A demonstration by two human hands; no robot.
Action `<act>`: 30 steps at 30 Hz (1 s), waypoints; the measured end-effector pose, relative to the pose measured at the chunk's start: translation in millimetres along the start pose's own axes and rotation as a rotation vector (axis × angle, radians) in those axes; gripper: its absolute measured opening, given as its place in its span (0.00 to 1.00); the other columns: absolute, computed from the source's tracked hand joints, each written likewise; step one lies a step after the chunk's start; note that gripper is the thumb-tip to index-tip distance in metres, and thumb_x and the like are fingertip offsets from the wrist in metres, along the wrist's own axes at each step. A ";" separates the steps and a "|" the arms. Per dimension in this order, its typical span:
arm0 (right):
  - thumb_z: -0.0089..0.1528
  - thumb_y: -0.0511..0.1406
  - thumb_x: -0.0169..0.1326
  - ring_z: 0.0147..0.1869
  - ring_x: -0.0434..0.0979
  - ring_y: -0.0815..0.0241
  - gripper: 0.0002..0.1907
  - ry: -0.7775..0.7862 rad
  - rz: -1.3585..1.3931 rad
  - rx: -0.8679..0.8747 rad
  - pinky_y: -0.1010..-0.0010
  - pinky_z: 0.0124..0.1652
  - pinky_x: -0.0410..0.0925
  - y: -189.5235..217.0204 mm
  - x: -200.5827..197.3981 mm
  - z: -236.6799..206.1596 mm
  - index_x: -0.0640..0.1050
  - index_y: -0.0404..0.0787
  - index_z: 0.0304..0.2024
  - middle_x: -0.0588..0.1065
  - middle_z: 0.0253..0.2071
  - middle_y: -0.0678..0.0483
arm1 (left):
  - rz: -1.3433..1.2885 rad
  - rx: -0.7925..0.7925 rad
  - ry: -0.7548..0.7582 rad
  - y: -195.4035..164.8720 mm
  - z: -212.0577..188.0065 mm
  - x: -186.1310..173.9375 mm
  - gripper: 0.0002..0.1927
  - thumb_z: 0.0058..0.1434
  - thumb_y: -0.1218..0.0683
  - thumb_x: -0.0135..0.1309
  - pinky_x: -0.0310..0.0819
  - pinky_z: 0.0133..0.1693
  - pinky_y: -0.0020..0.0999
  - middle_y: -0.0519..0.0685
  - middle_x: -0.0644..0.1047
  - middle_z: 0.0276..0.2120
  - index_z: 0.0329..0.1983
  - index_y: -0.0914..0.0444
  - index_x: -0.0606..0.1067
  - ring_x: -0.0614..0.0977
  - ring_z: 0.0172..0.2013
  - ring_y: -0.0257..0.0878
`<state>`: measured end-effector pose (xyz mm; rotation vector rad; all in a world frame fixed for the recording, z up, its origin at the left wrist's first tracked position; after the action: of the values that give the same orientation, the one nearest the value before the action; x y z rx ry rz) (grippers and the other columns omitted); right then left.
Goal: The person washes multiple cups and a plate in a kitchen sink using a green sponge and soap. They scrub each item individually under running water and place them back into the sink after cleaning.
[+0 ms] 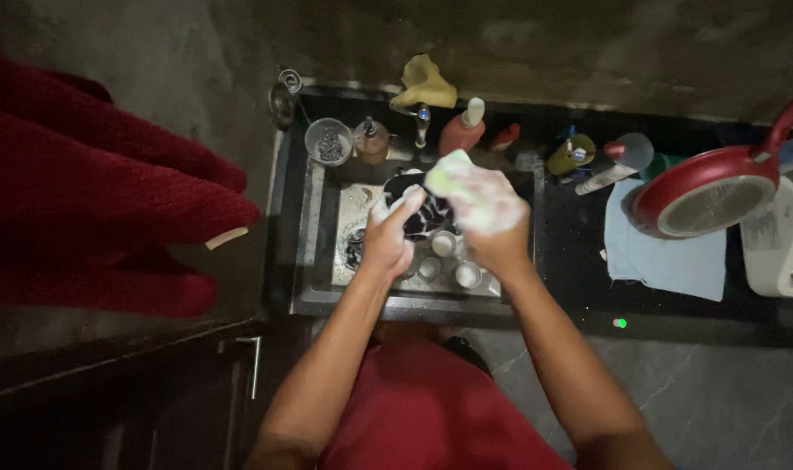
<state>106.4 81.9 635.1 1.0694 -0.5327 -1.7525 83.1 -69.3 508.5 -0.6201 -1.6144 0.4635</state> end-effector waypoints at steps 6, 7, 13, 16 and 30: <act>0.54 0.32 0.61 0.60 0.77 0.38 0.20 0.090 -0.456 -0.297 0.52 0.63 0.68 45.9 25.2 -12.9 0.82 0.42 0.50 0.78 0.54 0.45 | 0.000 0.044 -0.238 11.1 10.1 -23.4 0.19 0.70 0.52 0.51 0.77 0.48 0.32 0.54 0.83 0.44 0.53 0.74 0.77 0.84 0.44 0.40; 0.54 0.32 0.61 0.62 0.75 0.37 0.21 0.055 -0.455 -0.268 0.52 0.63 0.68 44.3 24.0 -12.4 0.81 0.40 0.51 0.76 0.56 0.41 | 0.024 0.056 -0.296 12.7 11.0 -30.4 0.19 0.70 0.52 0.51 0.78 0.46 0.32 0.53 0.83 0.43 0.52 0.73 0.77 0.84 0.43 0.40; 0.59 0.30 0.55 0.63 0.78 0.44 0.18 0.165 -0.006 0.015 0.59 0.65 0.68 8.9 19.4 8.5 0.80 0.37 0.53 0.79 0.56 0.43 | 1.119 0.294 -0.069 -3.1 -11.4 -11.1 0.14 0.65 0.52 0.58 0.76 0.37 0.42 0.61 0.82 0.33 0.36 0.70 0.78 0.84 0.33 0.50; 0.64 0.30 0.54 0.64 0.80 0.49 0.15 0.270 0.050 0.019 0.62 0.66 0.69 6.8 22.5 19.6 0.80 0.36 0.53 0.80 0.56 0.45 | 1.305 0.446 0.338 -13.9 -29.9 19.6 0.10 0.69 0.54 0.57 0.75 0.40 0.45 0.62 0.80 0.36 0.43 0.67 0.80 0.82 0.38 0.55; 0.62 0.31 0.55 0.55 0.80 0.55 0.15 0.316 0.085 0.155 0.67 0.56 0.73 -69.3 31.4 -6.1 0.80 0.33 0.51 0.80 0.52 0.47 | 0.847 0.117 0.142 9.9 0.1 -54.5 0.06 0.63 0.62 0.55 0.81 0.40 0.33 0.51 0.84 0.36 0.40 0.70 0.79 0.86 0.37 0.38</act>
<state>71.9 84.0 567.0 1.3823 -0.5125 -1.4503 88.2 -96.2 460.3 -1.2141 -1.1210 1.0924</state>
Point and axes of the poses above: each hand's wrist, its own z-axis towards the middle knuckle, its own x-axis out of the palm, y = z × x, the point moved 8 cm from there along z, towards the middle knuckle
